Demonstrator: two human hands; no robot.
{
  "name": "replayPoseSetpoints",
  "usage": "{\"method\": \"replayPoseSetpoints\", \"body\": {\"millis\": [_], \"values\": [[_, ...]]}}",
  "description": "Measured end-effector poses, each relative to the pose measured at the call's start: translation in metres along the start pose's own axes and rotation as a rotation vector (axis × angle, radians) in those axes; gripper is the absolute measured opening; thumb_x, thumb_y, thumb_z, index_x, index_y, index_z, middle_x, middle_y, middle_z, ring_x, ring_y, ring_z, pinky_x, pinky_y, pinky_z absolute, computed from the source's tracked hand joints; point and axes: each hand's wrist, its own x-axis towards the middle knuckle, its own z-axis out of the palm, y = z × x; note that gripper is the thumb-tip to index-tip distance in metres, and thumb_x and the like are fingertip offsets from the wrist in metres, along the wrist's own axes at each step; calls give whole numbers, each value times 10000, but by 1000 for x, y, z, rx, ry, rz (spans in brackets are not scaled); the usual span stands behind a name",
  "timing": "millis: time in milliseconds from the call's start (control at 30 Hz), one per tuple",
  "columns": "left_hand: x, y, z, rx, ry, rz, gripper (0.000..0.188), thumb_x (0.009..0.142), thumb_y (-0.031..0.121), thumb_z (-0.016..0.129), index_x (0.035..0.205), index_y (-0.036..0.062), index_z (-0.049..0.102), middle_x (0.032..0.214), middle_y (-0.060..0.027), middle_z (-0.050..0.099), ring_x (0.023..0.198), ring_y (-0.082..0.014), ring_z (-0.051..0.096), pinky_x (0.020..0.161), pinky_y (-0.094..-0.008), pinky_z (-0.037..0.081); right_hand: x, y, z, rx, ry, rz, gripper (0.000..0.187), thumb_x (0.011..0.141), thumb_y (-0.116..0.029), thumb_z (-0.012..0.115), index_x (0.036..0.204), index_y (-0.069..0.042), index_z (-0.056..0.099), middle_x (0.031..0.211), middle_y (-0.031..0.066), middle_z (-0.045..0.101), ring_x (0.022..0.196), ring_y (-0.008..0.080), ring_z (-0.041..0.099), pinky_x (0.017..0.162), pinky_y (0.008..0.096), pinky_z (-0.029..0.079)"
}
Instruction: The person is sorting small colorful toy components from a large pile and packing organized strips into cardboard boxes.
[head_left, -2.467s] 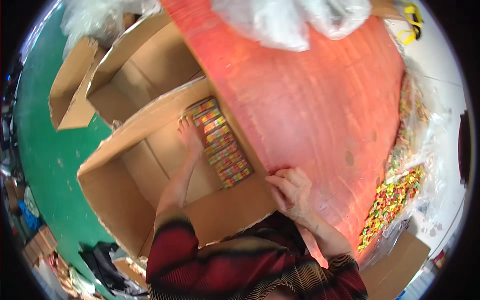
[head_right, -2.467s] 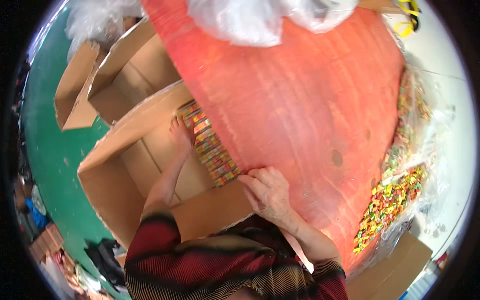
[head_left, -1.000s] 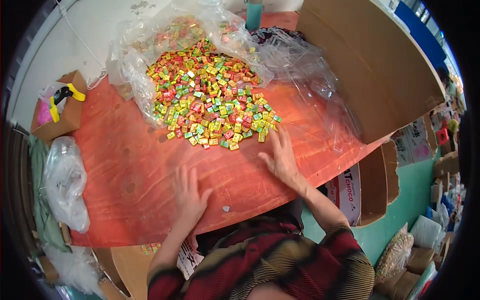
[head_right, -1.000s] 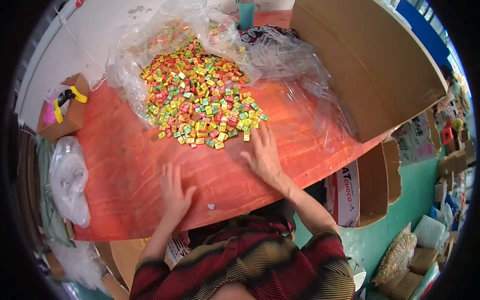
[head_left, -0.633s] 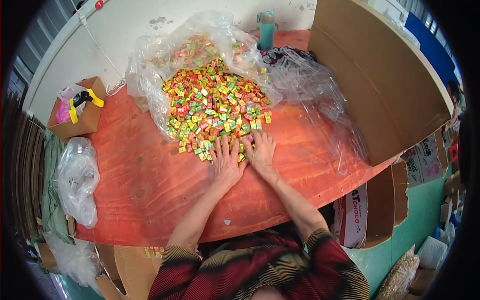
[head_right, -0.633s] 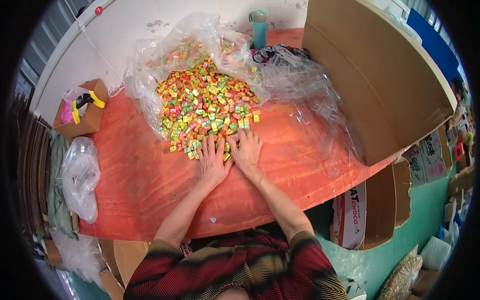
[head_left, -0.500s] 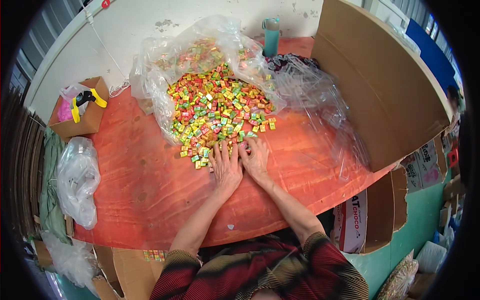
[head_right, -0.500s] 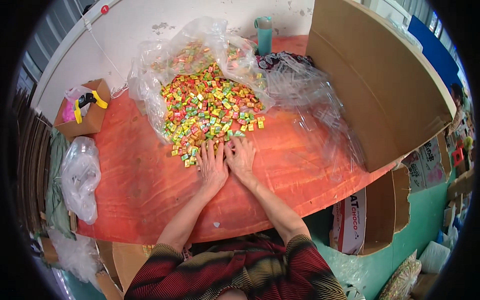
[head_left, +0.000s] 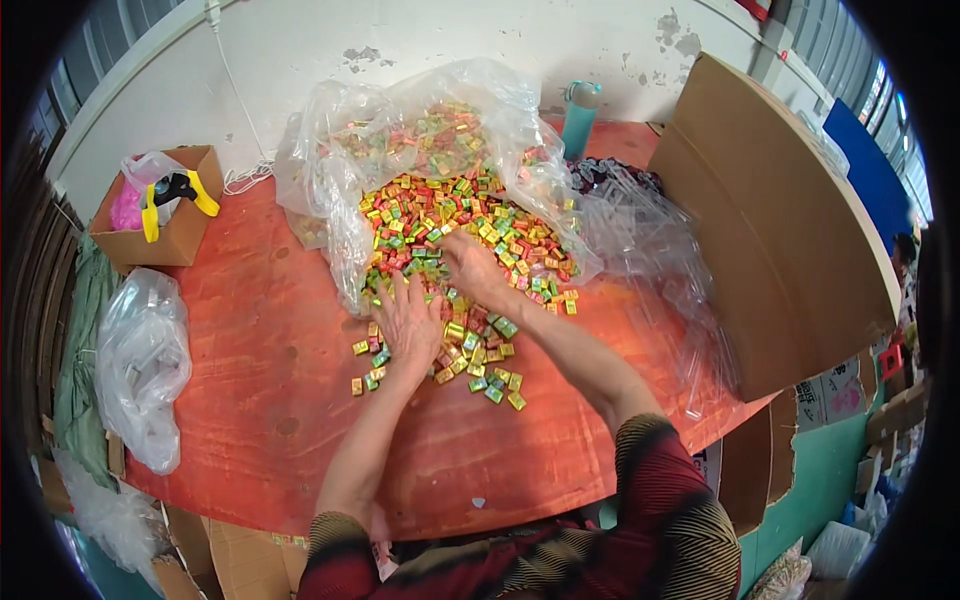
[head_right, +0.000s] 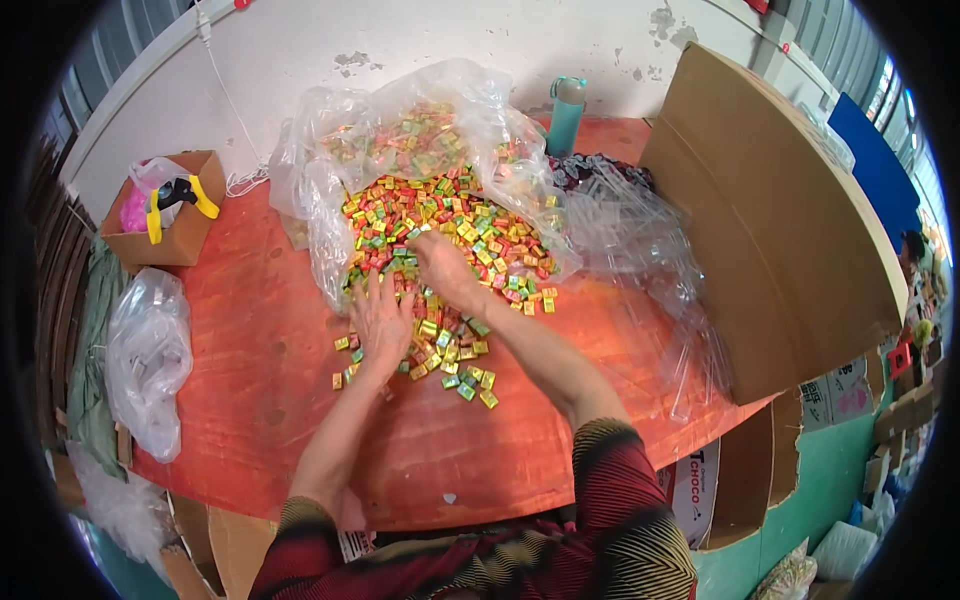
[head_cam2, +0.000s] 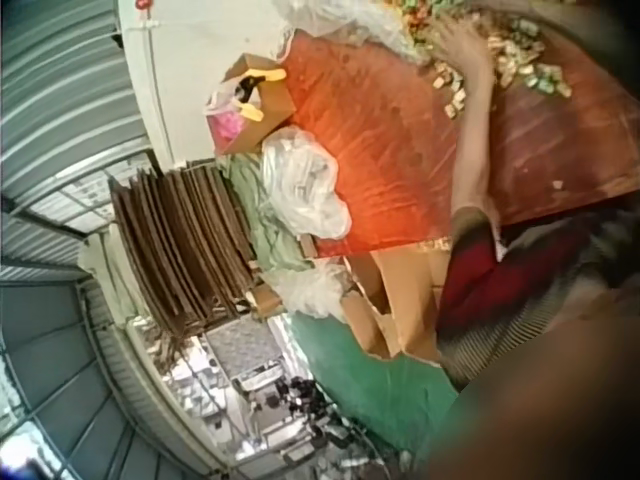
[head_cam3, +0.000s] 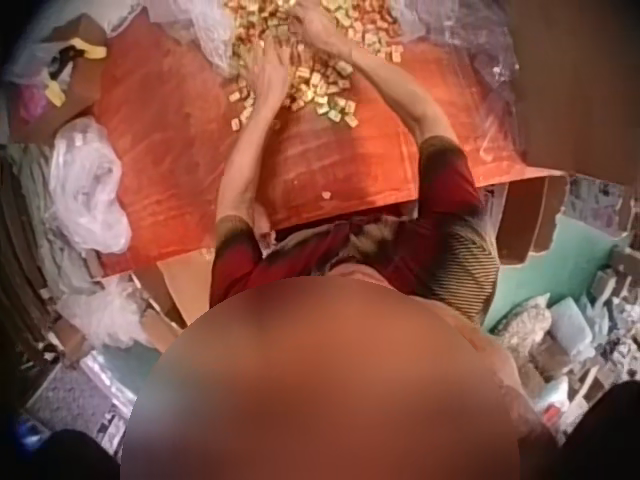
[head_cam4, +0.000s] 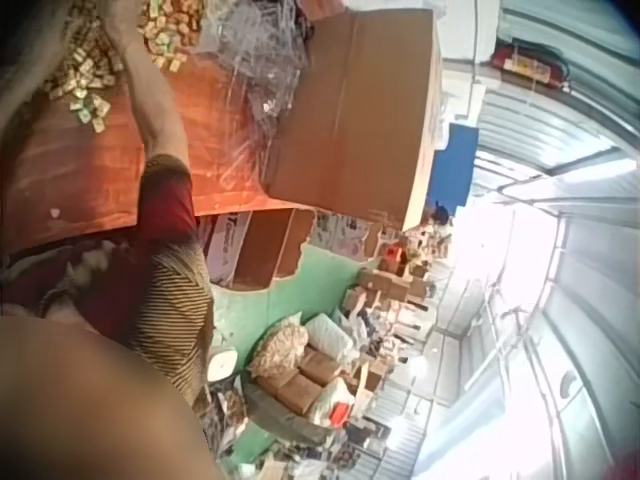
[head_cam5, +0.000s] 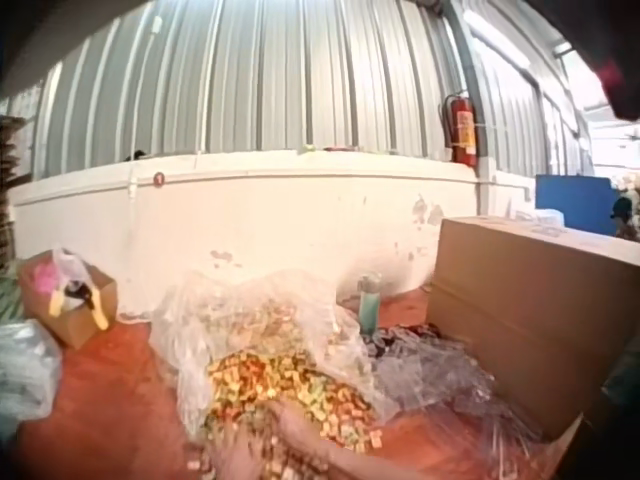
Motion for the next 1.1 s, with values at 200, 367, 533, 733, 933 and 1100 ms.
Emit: {"method": "replayPoseSetpoints", "body": {"millis": [200, 367, 533, 733, 933, 1100], "values": [[61, -27, 10, -332, -76, 253, 323, 820, 167, 512, 1094, -5, 501, 1129, -193, 500, 1035, -350, 477, 902, -401, 375, 73, 149, -57, -615, -347, 208, 223, 778, -95, 505, 976, 2, 540, 1038, 198, 529, 969, 330, 512, 841, 381, 415], [133, -85, 45, -335, -69, 80, 372, 829, 224, 529, 1122, -5, 504, 1051, -188, 550, 1000, -340, 518, 862, -360, 407, 117, 188, -113, -844, -214, 20, 235, 675, -26, 546, 900, -26, 614, 926, 165, 603, 911, 325, 552, 795, 356, 444], [201, -87, 56, -185, -210, -179, 439, 807, 247, 566, 1162, 3, 485, 1086, -200, 553, 990, -329, 545, 859, -368, 413, 121, 240, -132, -85, -184, -18, 409, 653, -240, 684, 995, -33, 601, 948, 154, 613, 852, 260, 577, 748, 343, 455], [219, -64, 95, -468, 21, -264, 506, 770, 279, 606, 1186, 20, 480, 1187, -181, 508, 1110, -284, 470, 930, -356, 348, 119, 299, -124, 68, -18, 82, 386, 757, -324, 616, 1026, -49, 592, 976, 140, 608, 871, 229, 575, 771, 344, 450], [216, -61, 86, -560, 49, -334, 545, 750, 325, 619, 1177, 14, 486, 1170, -192, 505, 1101, -301, 463, 927, -372, 343, 114, 185, -76, -887, -50, 25, 222, 773, -150, 532, 976, -133, 620, 868, 135, 620, 797, 309, 591, 670, 380, 478], [216, -55, 91, -339, 28, -202, 595, 746, 359, 578, 1170, -28, 421, 1148, -258, 474, 1055, -383, 466, 891, -437, 364, 113, 182, -67, -1140, -93, -140, 184, 776, -78, 456, 856, -82, 621, 805, 117, 635, 793, 254, 611, 929, 392, 361]]}}
